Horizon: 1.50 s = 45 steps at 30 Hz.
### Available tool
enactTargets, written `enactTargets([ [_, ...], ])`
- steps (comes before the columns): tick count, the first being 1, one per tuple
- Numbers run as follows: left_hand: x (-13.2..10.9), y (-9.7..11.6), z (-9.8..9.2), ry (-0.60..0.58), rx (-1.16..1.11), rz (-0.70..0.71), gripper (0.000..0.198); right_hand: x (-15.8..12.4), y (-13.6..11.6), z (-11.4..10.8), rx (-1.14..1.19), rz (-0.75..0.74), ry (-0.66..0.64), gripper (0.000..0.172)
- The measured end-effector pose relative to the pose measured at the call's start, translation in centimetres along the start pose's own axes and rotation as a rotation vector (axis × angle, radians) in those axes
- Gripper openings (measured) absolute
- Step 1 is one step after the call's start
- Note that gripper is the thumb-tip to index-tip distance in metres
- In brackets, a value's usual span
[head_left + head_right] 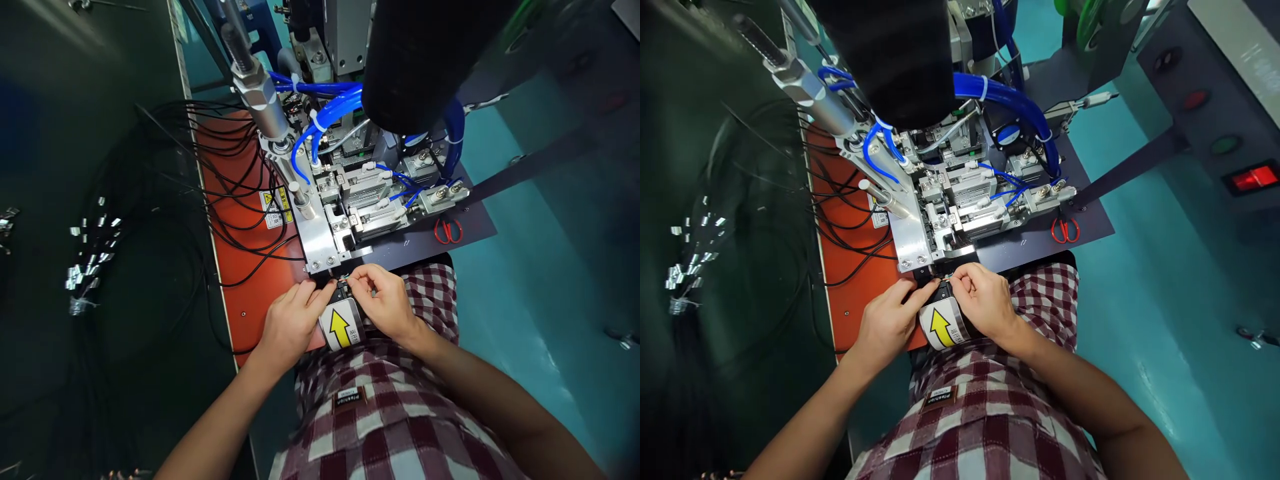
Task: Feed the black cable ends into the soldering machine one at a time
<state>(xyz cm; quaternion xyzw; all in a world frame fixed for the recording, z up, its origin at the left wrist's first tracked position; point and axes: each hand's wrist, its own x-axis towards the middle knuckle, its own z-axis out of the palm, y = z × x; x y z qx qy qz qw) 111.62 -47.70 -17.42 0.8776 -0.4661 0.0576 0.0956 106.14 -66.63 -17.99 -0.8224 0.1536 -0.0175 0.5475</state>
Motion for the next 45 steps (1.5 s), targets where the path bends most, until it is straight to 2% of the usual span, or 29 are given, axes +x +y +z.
enactTargets([
  [3, 0.0, 0.0, 0.1, 0.004, -0.003, -0.004, 0.034, 0.7, 1.1, 0.2, 0.351, 0.234, -0.143, 0.018],
  [6, 0.0, 0.0, 0.1, 0.015, -0.006, -0.01, 0.034, 1.1, 2.0, 0.3, 0.524, 0.332, -0.179, 0.025],
  [10, 0.1, 0.4, -0.5, 0.015, 0.049, -0.042, 0.035, 1.2, 2.0, 0.5, 0.535, 0.288, -0.169, 0.031],
  [15, 0.1, 1.7, -1.6, -0.179, -0.04, -0.113, 0.048, 1.6, 1.5, 1.2, 0.603, 0.316, -0.184, 0.029],
  [17, 0.2, 2.3, -1.6, -0.197, -0.092, -0.155, 0.048, 1.7, 1.4, 1.3, 0.674, 0.367, -0.231, 0.029],
  [19, 0.3, 2.8, -1.4, -0.16, -0.127, -0.205, 0.044, 1.8, 1.4, 1.3, 0.728, 0.412, -0.265, 0.03],
  [22, 0.3, 3.3, -0.9, -0.087, -0.157, -0.276, 0.04, 1.8, 1.4, 1.3, 0.726, 0.403, -0.263, 0.03],
  [25, 0.2, 3.7, -0.5, -0.07, -0.135, -0.32, 0.04, 1.6, 1.4, 1.2, 0.654, 0.345, -0.24, 0.029],
  [30, 0.4, 4.9, 0.1, -0.046, -0.102, -0.416, 0.04, 1.3, 1.7, 1.4, 0.458, 0.214, -0.133, 0.026],
  [34, 0.5, 5.4, 0.4, 0.008, -0.122, -0.493, 0.038, 1.5, 1.6, 1.6, 0.631, 0.338, -0.216, 0.03],
  [38, -1.8, 5.9, -0.1, 0.044, -0.199, -0.575, 0.044, 1.7, 1.4, 1.4, 0.677, 0.378, -0.244, 0.032],
  [41, -4.4, 6.7, -0.6, 0.049, -0.129, -0.692, 0.053, 1.7, 1.4, 1.2, 0.657, 0.354, -0.241, 0.032],
  [45, -6.3, 6.8, -0.6, 0.019, -0.09, -0.729, 0.055, 1.8, 1.6, 1.1, 0.636, 0.338, -0.255, 0.034],
])
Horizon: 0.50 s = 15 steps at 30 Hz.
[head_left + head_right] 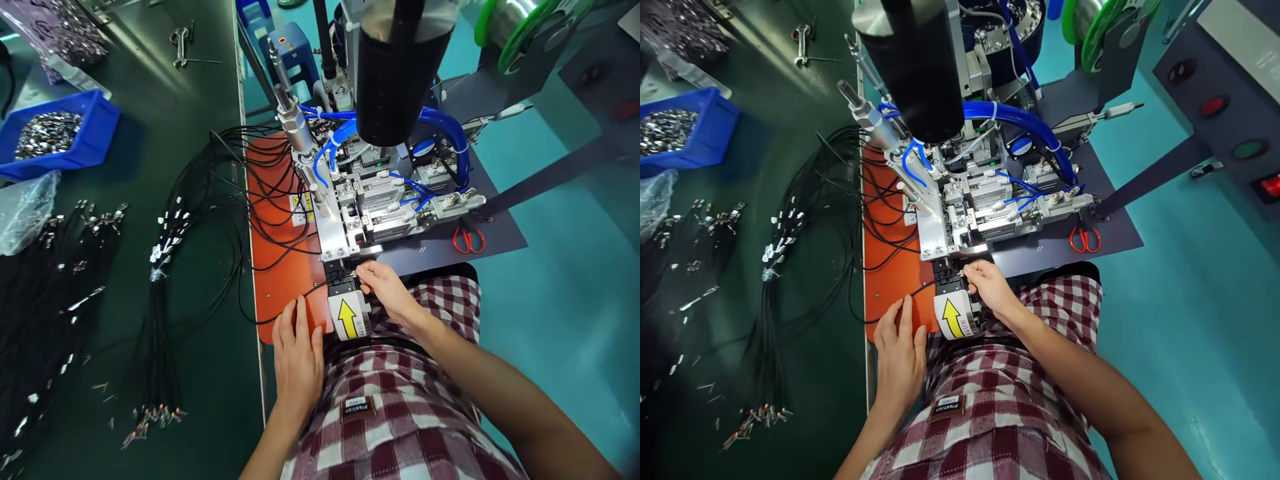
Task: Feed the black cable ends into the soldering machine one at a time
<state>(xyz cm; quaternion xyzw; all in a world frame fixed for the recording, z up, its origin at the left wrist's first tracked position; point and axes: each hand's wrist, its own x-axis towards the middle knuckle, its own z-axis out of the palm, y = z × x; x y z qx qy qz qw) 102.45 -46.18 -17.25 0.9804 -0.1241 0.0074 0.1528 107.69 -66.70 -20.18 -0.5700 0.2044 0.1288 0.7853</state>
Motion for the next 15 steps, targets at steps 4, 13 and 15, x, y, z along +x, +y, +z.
enactTargets([
  [4, 1.6, -1.8, -0.2, -0.043, 0.019, 0.084, 0.053, 0.1, 0.0, -0.1, -0.01, -0.001, -0.01, 0.038],
  [13, 2.5, -3.2, -0.2, -0.022, 0.077, 0.163, 0.052, -0.1, 0.2, -1.0, 0.031, 0.029, 0.035, 0.043],
  [15, 2.3, -3.2, 0.1, -0.015, 0.073, 0.165, 0.052, -0.4, 0.6, -1.6, 0.067, 0.051, 0.076, 0.044],
])
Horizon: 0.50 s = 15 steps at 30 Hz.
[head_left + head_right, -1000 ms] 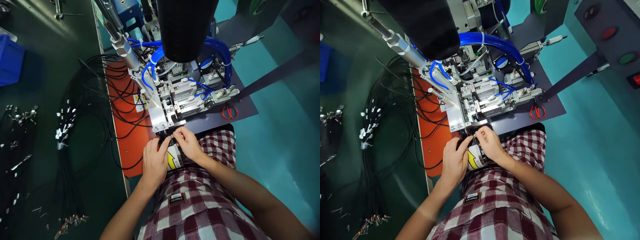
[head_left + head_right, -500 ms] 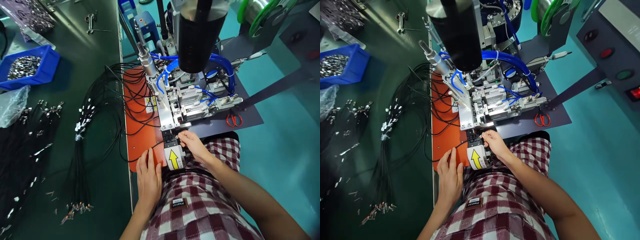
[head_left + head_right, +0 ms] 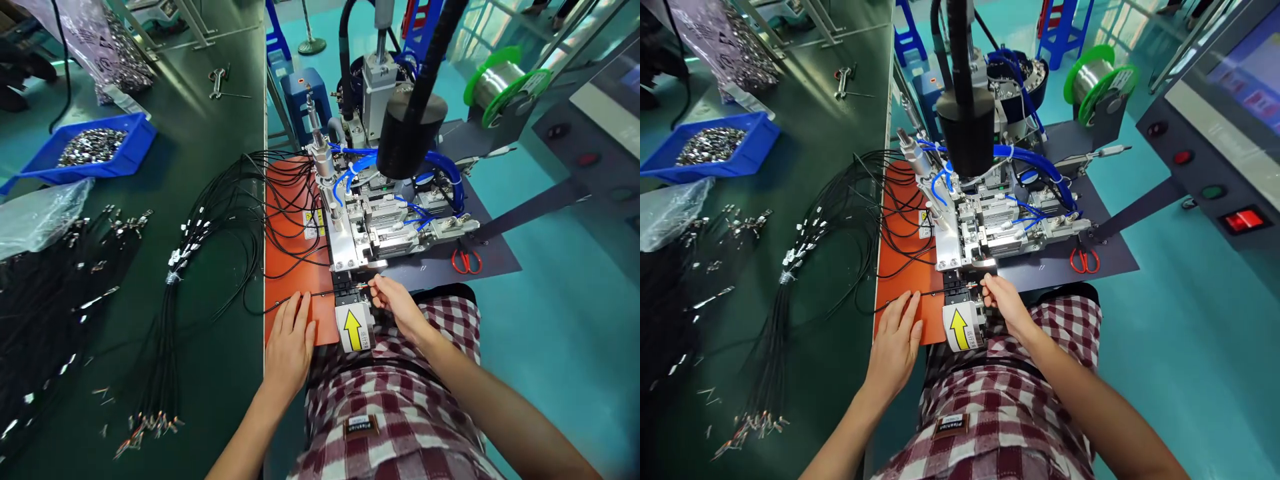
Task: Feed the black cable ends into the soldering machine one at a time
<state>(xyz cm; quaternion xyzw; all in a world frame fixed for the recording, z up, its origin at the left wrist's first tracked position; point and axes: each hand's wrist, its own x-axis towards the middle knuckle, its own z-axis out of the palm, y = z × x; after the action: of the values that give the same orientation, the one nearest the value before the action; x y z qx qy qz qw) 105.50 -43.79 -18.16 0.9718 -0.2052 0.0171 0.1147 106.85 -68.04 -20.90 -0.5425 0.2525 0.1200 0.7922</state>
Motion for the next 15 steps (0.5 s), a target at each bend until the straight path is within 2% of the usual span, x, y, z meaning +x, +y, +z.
enactTargets([
  [6, 0.1, 0.0, 0.2, 0.015, 0.012, -0.013, 0.053, -0.7, 1.4, -1.9, 0.005, 0.018, 0.071, 0.038],
  [15, 0.7, 0.4, 0.0, 0.032, 0.066, -0.04, 0.048, -1.5, 1.1, -2.4, -0.031, 0.018, 0.094, 0.039],
])
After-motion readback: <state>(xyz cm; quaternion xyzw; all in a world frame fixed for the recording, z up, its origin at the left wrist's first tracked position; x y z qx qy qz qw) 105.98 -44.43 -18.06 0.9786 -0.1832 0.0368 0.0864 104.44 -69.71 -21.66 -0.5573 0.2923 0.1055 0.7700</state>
